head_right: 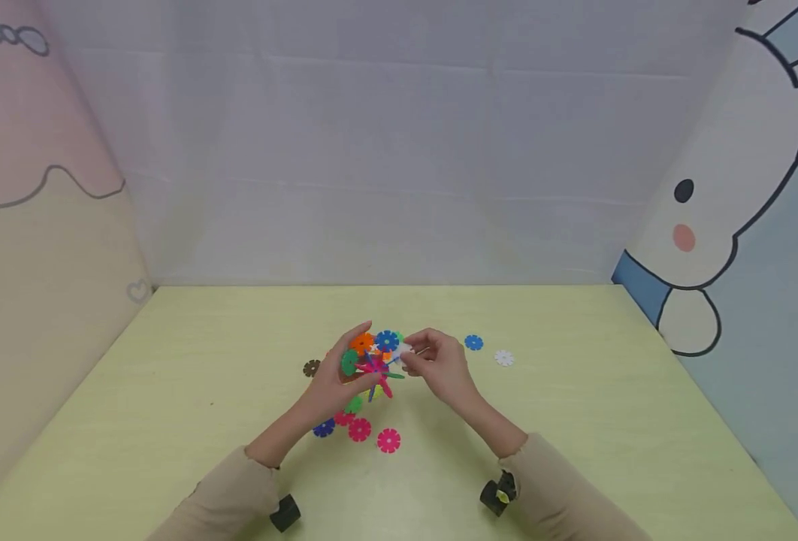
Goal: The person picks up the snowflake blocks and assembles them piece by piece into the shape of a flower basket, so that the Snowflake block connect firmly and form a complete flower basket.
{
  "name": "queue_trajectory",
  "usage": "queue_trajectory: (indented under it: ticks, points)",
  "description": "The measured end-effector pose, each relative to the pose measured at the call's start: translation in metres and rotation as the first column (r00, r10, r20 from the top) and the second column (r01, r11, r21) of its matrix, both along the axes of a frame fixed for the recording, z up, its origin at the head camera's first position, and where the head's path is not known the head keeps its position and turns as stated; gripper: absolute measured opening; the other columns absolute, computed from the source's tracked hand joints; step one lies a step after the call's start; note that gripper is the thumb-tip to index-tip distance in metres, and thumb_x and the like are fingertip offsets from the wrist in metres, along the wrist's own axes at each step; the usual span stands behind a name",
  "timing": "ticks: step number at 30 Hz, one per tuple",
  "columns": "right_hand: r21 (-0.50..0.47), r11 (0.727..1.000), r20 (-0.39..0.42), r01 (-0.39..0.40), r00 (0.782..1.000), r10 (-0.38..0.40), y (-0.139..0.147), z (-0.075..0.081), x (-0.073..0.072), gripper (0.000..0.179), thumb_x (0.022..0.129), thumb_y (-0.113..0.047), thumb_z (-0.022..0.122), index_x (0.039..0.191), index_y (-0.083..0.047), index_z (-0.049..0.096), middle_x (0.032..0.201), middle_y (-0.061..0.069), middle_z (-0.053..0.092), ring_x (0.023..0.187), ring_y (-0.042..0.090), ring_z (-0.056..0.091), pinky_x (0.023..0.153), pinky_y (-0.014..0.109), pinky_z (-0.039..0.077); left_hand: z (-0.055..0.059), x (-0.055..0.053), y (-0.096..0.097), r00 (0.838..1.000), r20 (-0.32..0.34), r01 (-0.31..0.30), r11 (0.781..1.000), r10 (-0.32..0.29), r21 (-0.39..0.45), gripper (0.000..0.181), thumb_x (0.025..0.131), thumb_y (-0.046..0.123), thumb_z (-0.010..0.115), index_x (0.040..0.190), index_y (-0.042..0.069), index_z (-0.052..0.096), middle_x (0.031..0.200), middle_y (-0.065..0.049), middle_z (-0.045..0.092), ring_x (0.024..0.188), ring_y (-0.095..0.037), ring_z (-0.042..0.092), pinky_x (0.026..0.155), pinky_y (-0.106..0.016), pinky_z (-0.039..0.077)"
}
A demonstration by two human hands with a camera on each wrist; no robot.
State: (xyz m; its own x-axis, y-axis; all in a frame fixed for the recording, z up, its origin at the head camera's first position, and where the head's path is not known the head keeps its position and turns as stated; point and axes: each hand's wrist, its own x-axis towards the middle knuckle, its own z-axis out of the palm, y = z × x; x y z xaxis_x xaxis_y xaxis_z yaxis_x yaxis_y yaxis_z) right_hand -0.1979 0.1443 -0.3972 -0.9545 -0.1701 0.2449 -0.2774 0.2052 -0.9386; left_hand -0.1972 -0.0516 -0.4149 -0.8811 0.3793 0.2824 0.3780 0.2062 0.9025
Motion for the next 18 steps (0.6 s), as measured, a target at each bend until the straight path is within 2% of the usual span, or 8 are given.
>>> queue_trajectory:
  ticks: [4,7,10,13,15,18]
  points:
    - [0.100,0.992,-0.015,-0.080,0.996,0.082,0.004,0.000,-0.003,0.020,0.082,0.000,0.063,0.098,0.010,0.058,0.083,0.019,0.064,0.069,0.026,0.066,0.061,0.028,0.055,0.001,-0.003,-0.010,0.994,0.076,0.082,0.993,-0.075,-0.085,0.064,0.084,0.026,0.065,0.139,0.026,0.033,0.141,0.000,0.035,0.128,-0.026,0.033,0.093,-0.053,0.040]
    - [0.157,0.980,-0.029,-0.121,0.991,0.127,0.005,-0.001,-0.005,0.021,0.082,-0.001,0.064,0.098,0.010,0.058,0.085,0.019,0.065,0.070,0.030,0.065,0.061,0.028,0.055,-0.002,-0.005,-0.013,0.991,0.082,0.114,0.988,-0.106,-0.103,0.060,0.084,0.023,0.066,0.137,0.023,0.038,0.138,-0.003,0.039,0.121,-0.026,0.041,0.091,-0.050,0.042]
    - [0.197,0.969,-0.032,-0.151,0.987,0.160,0.007,-0.001,-0.006,0.021,0.082,-0.003,0.064,0.099,0.007,0.059,0.087,0.018,0.064,0.071,0.032,0.065,0.061,0.027,0.055,-0.006,-0.006,-0.014,0.993,0.061,0.109,0.989,-0.103,-0.098,0.056,0.084,0.018,0.065,0.134,0.021,0.042,0.135,-0.004,0.043,0.117,-0.025,0.045,0.093,-0.052,0.039]
    - [0.257,0.954,-0.032,-0.152,0.986,0.166,0.013,0.003,-0.009,0.020,0.083,-0.007,0.064,0.101,0.003,0.061,0.088,0.014,0.065,0.074,0.030,0.064,0.061,0.028,0.054,-0.010,-0.007,-0.015,0.995,0.064,0.082,0.992,-0.076,-0.093,0.054,0.084,0.017,0.065,0.133,0.021,0.044,0.134,-0.001,0.044,0.121,-0.023,0.041,0.096,-0.056,0.034]
    - [0.321,0.939,-0.063,-0.122,0.987,0.150,0.023,0.006,-0.015,0.021,0.084,-0.009,0.064,0.102,0.001,0.062,0.089,0.011,0.065,0.076,0.026,0.063,0.061,0.028,0.053,-0.011,-0.008,-0.018,0.996,0.067,0.062,0.994,-0.056,-0.087,0.053,0.084,0.016,0.065,0.132,0.021,0.045,0.134,0.001,0.044,0.125,-0.022,0.037,0.097,-0.058,0.030]
    - [0.396,0.916,-0.097,-0.060,0.990,0.107,0.046,0.006,-0.032,0.022,0.085,-0.009,0.063,0.104,0.002,0.062,0.091,0.012,0.064,0.079,0.025,0.062,0.061,0.028,0.053,-0.009,-0.008,-0.022,0.996,0.077,0.040,0.997,-0.034,-0.073,0.053,0.083,0.015,0.066,0.131,0.023,0.046,0.134,0.002,0.045,0.125,-0.022,0.036,0.099,-0.058,0.028]
